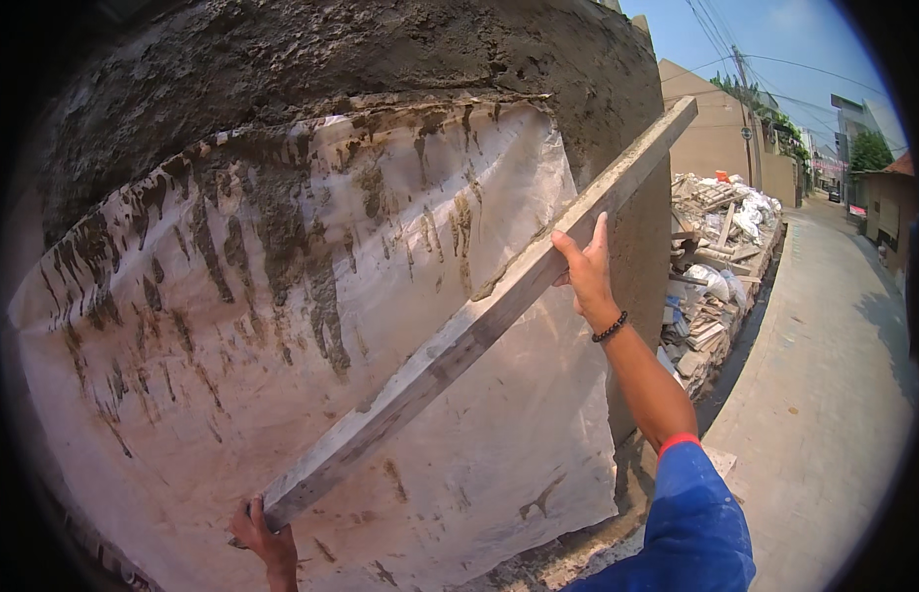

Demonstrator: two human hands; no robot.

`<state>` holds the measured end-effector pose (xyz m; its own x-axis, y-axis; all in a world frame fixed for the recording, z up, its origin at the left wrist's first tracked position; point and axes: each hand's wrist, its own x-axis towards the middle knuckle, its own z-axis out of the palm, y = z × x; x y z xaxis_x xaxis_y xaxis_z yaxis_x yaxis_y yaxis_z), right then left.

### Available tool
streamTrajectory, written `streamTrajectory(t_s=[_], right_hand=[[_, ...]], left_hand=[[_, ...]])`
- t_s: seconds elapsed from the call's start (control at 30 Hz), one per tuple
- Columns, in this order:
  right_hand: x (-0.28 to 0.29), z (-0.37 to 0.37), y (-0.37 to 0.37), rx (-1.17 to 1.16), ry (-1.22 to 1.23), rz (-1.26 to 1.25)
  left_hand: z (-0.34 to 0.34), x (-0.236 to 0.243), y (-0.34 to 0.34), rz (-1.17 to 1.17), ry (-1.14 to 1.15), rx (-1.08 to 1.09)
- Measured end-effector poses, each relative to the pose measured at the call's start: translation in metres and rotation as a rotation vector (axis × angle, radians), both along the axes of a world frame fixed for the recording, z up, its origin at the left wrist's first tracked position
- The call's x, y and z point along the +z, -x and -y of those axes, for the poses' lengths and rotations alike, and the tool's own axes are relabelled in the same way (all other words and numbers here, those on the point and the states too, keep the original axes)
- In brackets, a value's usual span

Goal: The person scoops cement from a bucket with a trowel and applies it to a wall section covered with a plastic sheet. They then use a long wooden plank to smooth and level the applied cement across the surface.

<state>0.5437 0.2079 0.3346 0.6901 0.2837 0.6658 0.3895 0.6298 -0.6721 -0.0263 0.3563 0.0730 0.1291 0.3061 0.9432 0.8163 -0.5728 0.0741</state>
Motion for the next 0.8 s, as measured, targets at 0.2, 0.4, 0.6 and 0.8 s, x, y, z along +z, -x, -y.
streamTrajectory(t_s=[0.2,0.4,0.6,0.8], right_hand=[[0.014,-0.026,0.013,-0.015,0.016,0.036],[0.025,-0.063,-0.017,-0.078,-0.026,0.113],[0.037,-0.072,-0.038,-0.353,0.033,0.164],[0.011,-0.075,-0.088,-0.373,0.045,0.186]], left_hand=[[0.019,-0.017,-0.010,-0.062,0.078,0.097],[0.044,-0.044,-0.046,-0.124,0.398,-0.081],[0.054,-0.059,-0.155,-0.045,0.364,-0.101],[0.045,-0.067,-0.223,-0.028,0.474,-0.143]])
